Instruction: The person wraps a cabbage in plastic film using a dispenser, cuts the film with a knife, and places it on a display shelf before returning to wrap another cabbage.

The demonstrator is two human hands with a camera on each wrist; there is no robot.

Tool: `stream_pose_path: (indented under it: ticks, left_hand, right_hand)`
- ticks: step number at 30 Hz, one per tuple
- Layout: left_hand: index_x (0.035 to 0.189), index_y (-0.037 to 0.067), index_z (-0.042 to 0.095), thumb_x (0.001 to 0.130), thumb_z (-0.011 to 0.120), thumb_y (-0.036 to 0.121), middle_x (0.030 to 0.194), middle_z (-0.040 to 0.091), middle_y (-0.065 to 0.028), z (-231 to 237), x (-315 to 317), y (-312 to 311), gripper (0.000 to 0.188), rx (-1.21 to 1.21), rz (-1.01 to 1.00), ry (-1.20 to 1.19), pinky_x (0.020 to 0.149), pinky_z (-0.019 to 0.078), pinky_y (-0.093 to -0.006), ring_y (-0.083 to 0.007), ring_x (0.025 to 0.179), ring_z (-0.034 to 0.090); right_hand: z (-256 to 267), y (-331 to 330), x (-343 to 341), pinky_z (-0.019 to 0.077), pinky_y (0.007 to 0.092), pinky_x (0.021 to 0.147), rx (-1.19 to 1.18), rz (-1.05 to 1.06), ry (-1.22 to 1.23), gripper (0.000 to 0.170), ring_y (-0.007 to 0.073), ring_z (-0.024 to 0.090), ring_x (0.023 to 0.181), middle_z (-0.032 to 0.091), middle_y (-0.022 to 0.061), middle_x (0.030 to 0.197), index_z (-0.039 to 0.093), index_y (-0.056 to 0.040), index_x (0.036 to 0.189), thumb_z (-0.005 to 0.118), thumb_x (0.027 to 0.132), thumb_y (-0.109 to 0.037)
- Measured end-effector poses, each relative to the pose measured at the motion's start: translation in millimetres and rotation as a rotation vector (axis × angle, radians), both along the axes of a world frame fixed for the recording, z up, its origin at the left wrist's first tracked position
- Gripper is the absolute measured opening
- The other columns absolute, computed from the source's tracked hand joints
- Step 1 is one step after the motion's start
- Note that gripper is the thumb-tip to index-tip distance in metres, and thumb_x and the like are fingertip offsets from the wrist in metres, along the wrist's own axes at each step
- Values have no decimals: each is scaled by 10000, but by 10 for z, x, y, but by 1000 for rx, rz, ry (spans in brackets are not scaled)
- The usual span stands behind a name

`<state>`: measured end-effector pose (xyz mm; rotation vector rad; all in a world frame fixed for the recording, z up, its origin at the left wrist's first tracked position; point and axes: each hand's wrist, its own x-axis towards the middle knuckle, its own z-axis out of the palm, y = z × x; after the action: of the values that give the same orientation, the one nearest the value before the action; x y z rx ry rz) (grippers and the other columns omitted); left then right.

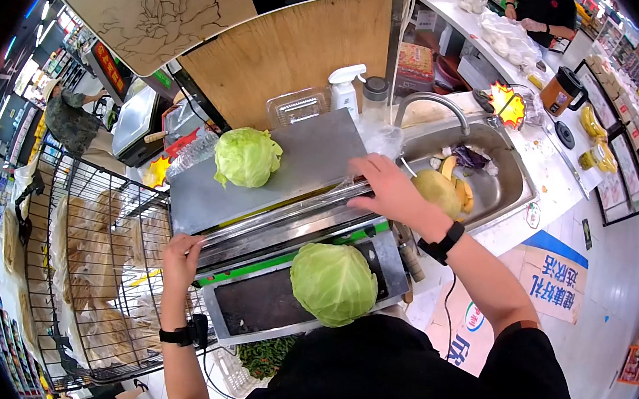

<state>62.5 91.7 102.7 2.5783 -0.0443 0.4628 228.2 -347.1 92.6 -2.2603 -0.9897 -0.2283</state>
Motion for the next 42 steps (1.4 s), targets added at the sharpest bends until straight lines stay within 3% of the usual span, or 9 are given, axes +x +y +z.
stream_pose_path:
  ticks: [4,10,16,19,22,23,26,35,42]
  left_hand:
    - [930,14,758,842,725,8,763,652,-137,-9,-54,-9,94,-17,12,29,658,491,-380,-304,716,626]
    - [949,23,758,841,730,11,760,639,-137,-30,-146,-41,112,21,10,55,647,484,-387,-307,711,615]
    - [955,22,756,846,725,18,758,630,-135,-121,-206,-25,113,1,-13,3,651,485,-398,-312,713,611]
    - [969,28,754,851,707,3,760,630,-133,-147,-205,-8,129,32,8,-6,649,488,-396,-310,716,614]
    - [970,35,752,837,697,-35,769,630,-127,-163,-229,-20,160,5,28,-44,645,490,-386,-302,714,614]
    - [970,35,752,833,697,-42,771,630,-126,-135,-235,-39,167,21,22,-73,644,491,-384,-300,713,614]
    - [966,27,744,818,713,-49,769,622,-121,-55,-272,-85,170,34,-2,-135,639,489,-380,-295,709,610]
    - [955,19,751,824,723,-54,779,656,-116,344,-442,-203,152,57,4,-138,607,472,-344,-257,689,616]
    - [961,28,756,821,719,-59,780,667,-106,781,-458,-157,169,93,30,-187,611,483,-322,-240,692,624]
  right_hand:
    - [-72,-28,8,492,413,922,7,25,11,531,347,580,1036,571,132,1127,611,-32,1158,847,752,-280]
    - [-157,46,-153,484,410,865,-94,-235,-24,358,343,576,967,603,128,956,688,-34,933,856,739,-283]
    - [-303,200,-67,487,403,797,71,-88,26,167,313,594,875,615,124,849,666,-47,879,748,877,-193]
    - [-194,152,-73,492,358,689,144,56,407,81,261,617,741,618,125,789,655,-37,912,690,910,-110]
    - [-190,8,-61,470,313,600,213,9,418,91,193,593,624,604,124,724,642,-20,944,690,904,-85]
    - [-185,-39,-48,470,288,602,205,11,462,80,143,573,622,617,96,713,652,-14,955,681,911,-75]
    - [-175,-76,-120,470,282,600,318,30,549,58,141,561,620,636,75,725,662,-11,948,667,924,-64]
    - [42,-150,-273,475,275,622,298,79,293,33,121,602,649,670,48,762,677,-17,935,667,932,-49]
    - [467,-215,-202,481,240,632,432,78,383,40,83,665,714,682,25,763,664,-21,915,656,948,-42]
